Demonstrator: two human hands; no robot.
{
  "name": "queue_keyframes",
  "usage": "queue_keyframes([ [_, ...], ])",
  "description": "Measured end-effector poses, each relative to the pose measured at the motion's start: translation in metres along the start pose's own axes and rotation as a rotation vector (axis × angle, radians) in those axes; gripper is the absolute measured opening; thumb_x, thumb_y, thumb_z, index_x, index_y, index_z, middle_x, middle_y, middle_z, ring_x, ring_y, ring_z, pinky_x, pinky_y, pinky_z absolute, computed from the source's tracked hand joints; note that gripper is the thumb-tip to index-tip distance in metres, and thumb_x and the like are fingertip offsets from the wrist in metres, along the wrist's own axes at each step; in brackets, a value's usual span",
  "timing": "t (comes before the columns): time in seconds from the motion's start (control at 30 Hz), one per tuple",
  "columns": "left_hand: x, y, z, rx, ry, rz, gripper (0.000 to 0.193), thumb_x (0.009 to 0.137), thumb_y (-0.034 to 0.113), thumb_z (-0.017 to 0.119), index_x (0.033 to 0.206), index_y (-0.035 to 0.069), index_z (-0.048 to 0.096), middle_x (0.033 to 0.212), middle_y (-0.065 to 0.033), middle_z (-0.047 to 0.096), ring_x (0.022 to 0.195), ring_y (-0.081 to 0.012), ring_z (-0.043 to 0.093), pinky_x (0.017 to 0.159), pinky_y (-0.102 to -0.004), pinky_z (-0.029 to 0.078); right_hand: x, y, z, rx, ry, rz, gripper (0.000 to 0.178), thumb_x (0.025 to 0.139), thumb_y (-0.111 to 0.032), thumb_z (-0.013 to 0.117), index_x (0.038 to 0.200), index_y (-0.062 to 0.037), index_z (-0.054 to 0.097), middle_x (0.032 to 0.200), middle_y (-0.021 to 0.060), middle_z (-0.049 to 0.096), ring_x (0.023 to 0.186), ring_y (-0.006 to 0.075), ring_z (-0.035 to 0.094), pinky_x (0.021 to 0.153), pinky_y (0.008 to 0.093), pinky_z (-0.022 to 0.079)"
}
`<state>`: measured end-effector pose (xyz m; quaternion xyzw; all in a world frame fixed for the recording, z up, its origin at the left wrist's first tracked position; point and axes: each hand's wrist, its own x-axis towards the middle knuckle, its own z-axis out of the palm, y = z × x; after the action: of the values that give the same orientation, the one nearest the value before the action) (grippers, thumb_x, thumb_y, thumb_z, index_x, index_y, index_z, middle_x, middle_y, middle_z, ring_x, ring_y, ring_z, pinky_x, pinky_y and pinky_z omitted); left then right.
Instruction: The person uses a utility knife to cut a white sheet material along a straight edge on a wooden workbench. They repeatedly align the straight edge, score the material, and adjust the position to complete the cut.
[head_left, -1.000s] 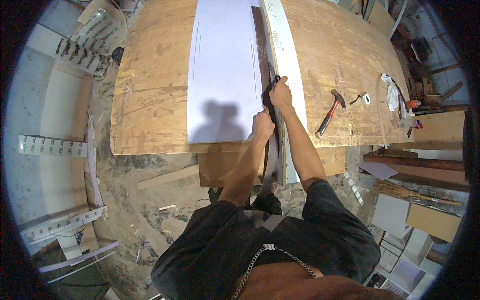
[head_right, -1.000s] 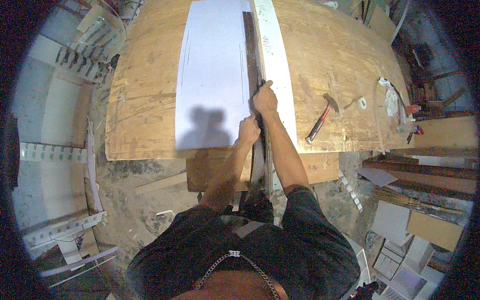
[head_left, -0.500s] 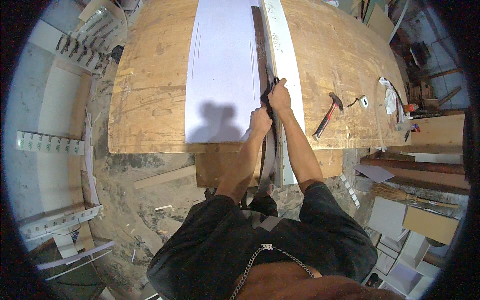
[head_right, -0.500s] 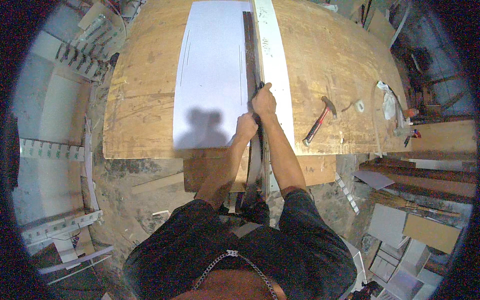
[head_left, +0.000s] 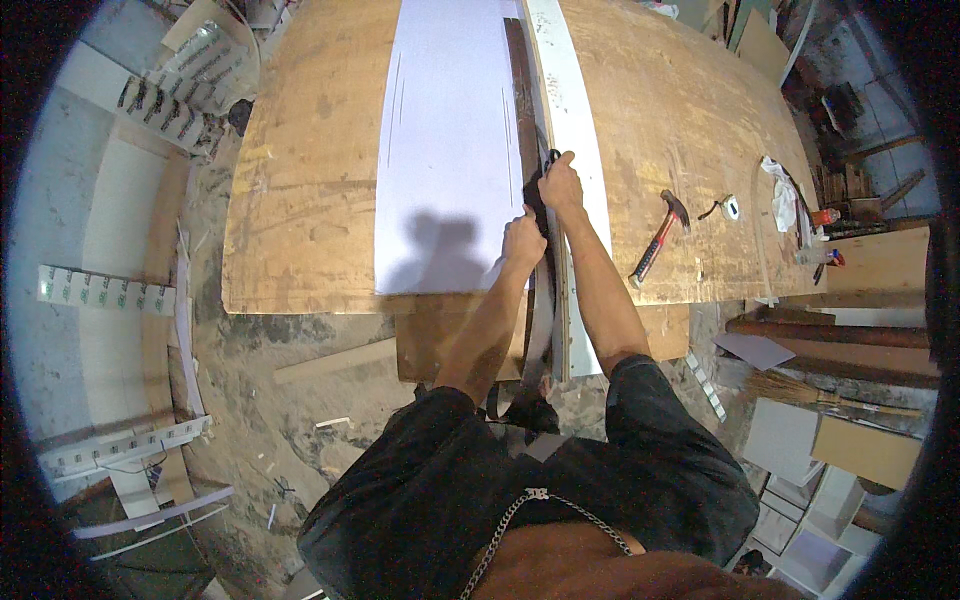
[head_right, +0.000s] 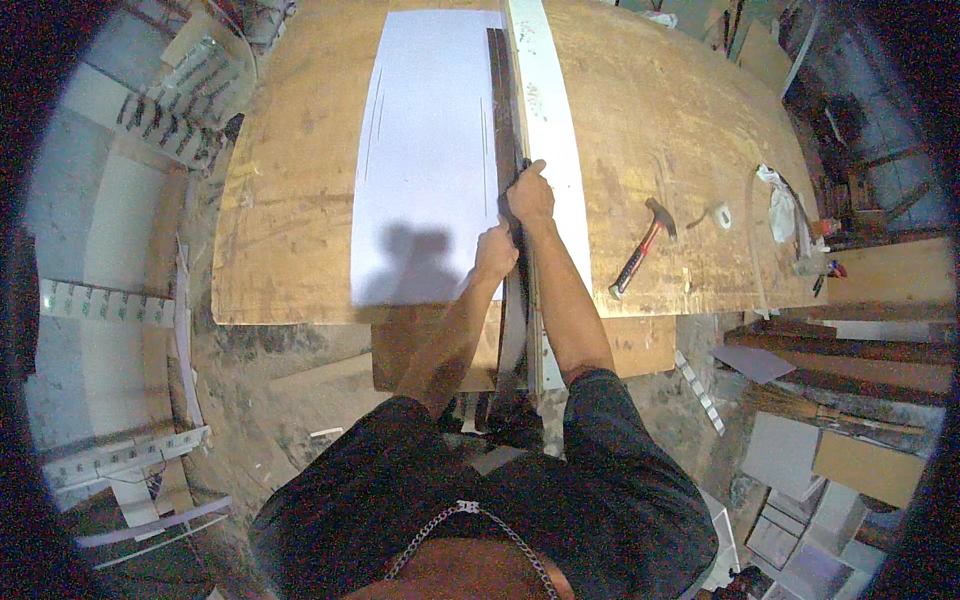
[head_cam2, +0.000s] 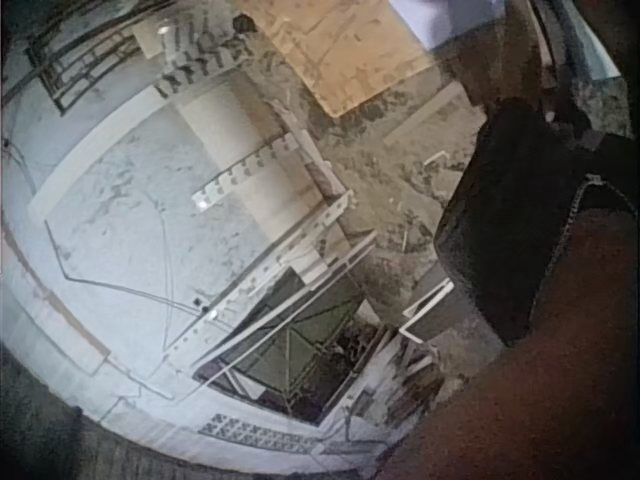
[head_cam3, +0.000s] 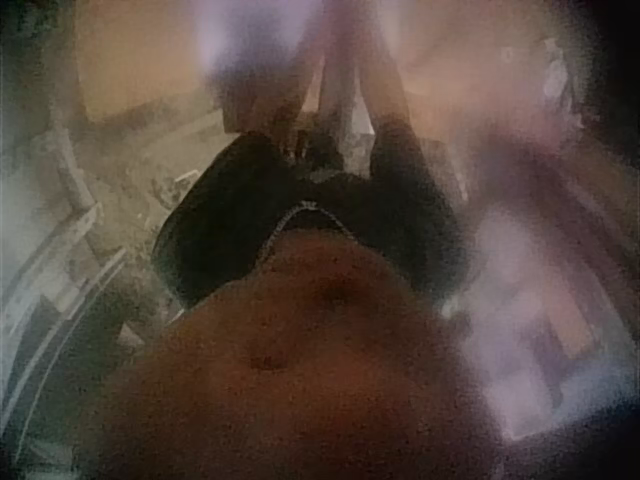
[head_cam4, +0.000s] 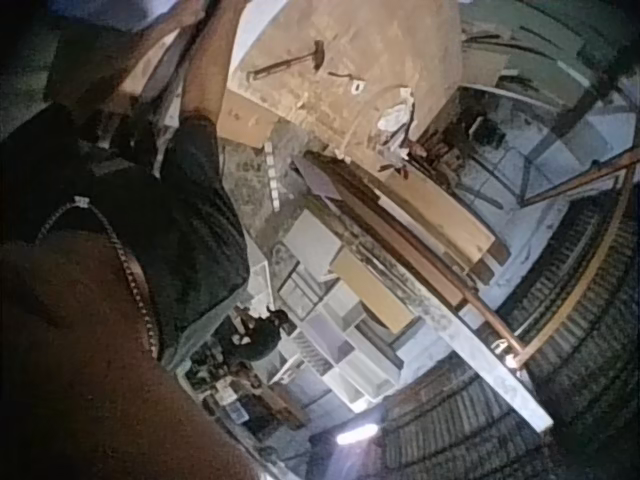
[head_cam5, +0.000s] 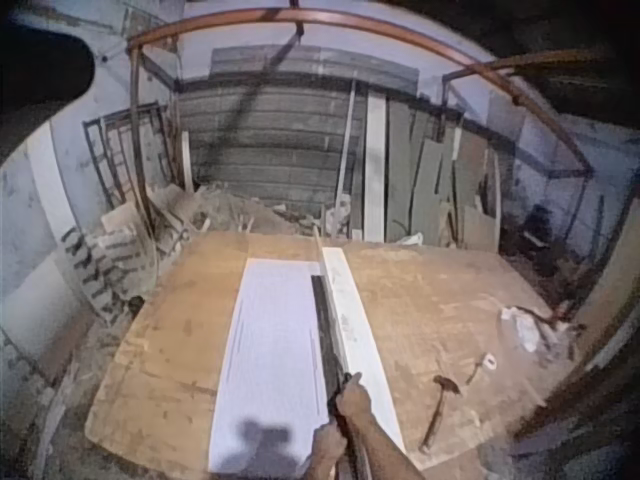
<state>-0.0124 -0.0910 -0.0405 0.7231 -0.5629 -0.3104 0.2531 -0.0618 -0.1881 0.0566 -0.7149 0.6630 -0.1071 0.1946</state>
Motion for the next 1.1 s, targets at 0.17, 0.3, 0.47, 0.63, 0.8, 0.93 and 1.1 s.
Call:
queue_keyframes([
  [0.17, 0.007, -0.004, -0.003, 0.036, 0.0, 0.011, 0.062, 0.079, 0.003, 0.063, 0.137, -0.01, 0.044, 0.099, -0.0267, 0.069, 0.093, -0.0414, 0.067, 0.084, -0.0469, 0.056, -0.009, -0.001, -0.001, 0.052, -0.017, 0.011, 0.039, 0.085, -0.008, 0.057, 0.114, 0.0069, 0.034, 0.092, 0.0346, 0.065, 0.087, 0.0463, 0.068, 0.08, 0.0514, 0.054],
  [0.3, 0.008, 0.003, -0.007, 0.04, -0.005, -0.013, 0.054, 0.079, 0.002, 0.062, 0.131, -0.012, 0.05, 0.097, -0.0271, 0.069, 0.092, -0.0416, 0.068, 0.084, -0.0464, 0.056, -0.012, 0.002, -0.002, 0.054, -0.006, 0.026, 0.039, 0.085, -0.007, 0.058, 0.112, 0.007, 0.035, 0.092, 0.0347, 0.065, 0.088, 0.0465, 0.067, 0.08, 0.0511, 0.054],
  [0.47, 0.012, 0.003, -0.007, 0.021, 0.028, -0.039, 0.05, 0.08, 0.001, 0.062, 0.127, -0.013, 0.052, 0.095, -0.0276, 0.069, 0.091, -0.0411, 0.068, 0.084, -0.047, 0.056, -0.016, 0.002, 0.0, 0.057, -0.001, 0.019, 0.038, 0.084, -0.007, 0.059, 0.111, 0.0073, 0.036, 0.092, 0.0351, 0.065, 0.089, 0.0471, 0.067, 0.08, 0.0511, 0.054],
  [0.63, 0.018, 0.004, -0.006, 0.039, -0.004, -0.015, 0.047, 0.081, 0.003, 0.062, 0.125, -0.01, 0.054, 0.093, -0.0273, 0.069, 0.091, -0.0417, 0.068, 0.082, -0.0474, 0.056, -0.011, 0.009, 0.002, 0.026, 0.0, 0.001, 0.04, 0.083, -0.008, 0.06, 0.111, 0.0077, 0.036, 0.093, 0.0351, 0.066, 0.089, 0.0476, 0.067, 0.081, 0.0521, 0.054],
  [0.8, 0.022, -0.007, -0.002, -0.025, 0.079, -0.006, 0.05, 0.082, 0.004, 0.061, 0.129, -0.008, 0.049, 0.094, -0.0278, 0.068, 0.091, -0.0439, 0.067, 0.081, -0.0499, 0.055, -0.006, -0.006, -0.001, -0.042, -0.024, -0.065, 0.042, 0.082, -0.01, 0.061, 0.112, 0.0082, 0.037, 0.094, 0.0346, 0.066, 0.089, 0.047, 0.068, 0.081, 0.0507, 0.055],
  [0.93, -0.006, 0.008, -0.004, -0.262, 0.242, 0.037, 0.056, 0.086, 0.005, 0.059, 0.137, -0.009, 0.041, 0.101, -0.0311, 0.066, 0.093, -0.0478, 0.064, 0.083, -0.0528, 0.053, -0.003, -0.006, -0.001, -0.086, -0.056, -0.072, 0.045, 0.082, -0.011, 0.061, 0.115, 0.0098, 0.038, 0.095, 0.0342, 0.066, 0.09, 0.0462, 0.068, 0.082, 0.049, 0.055],
  [1.1, -0.093, 0.001, 0.033, -0.289, 0.596, 0.267, 0.057, 0.093, 0.012, 0.055, 0.142, -0.01, 0.035, 0.111, -0.0375, 0.06, 0.094, -0.0511, 0.062, 0.084, -0.052, 0.051, 0.001, -0.012, -0.012, -0.082, -0.056, -0.071, 0.047, 0.082, -0.011, 0.062, 0.117, 0.0114, 0.038, 0.097, 0.0338, 0.066, 0.091, 0.0452, 0.068, 0.082, 0.048, 0.056],
])
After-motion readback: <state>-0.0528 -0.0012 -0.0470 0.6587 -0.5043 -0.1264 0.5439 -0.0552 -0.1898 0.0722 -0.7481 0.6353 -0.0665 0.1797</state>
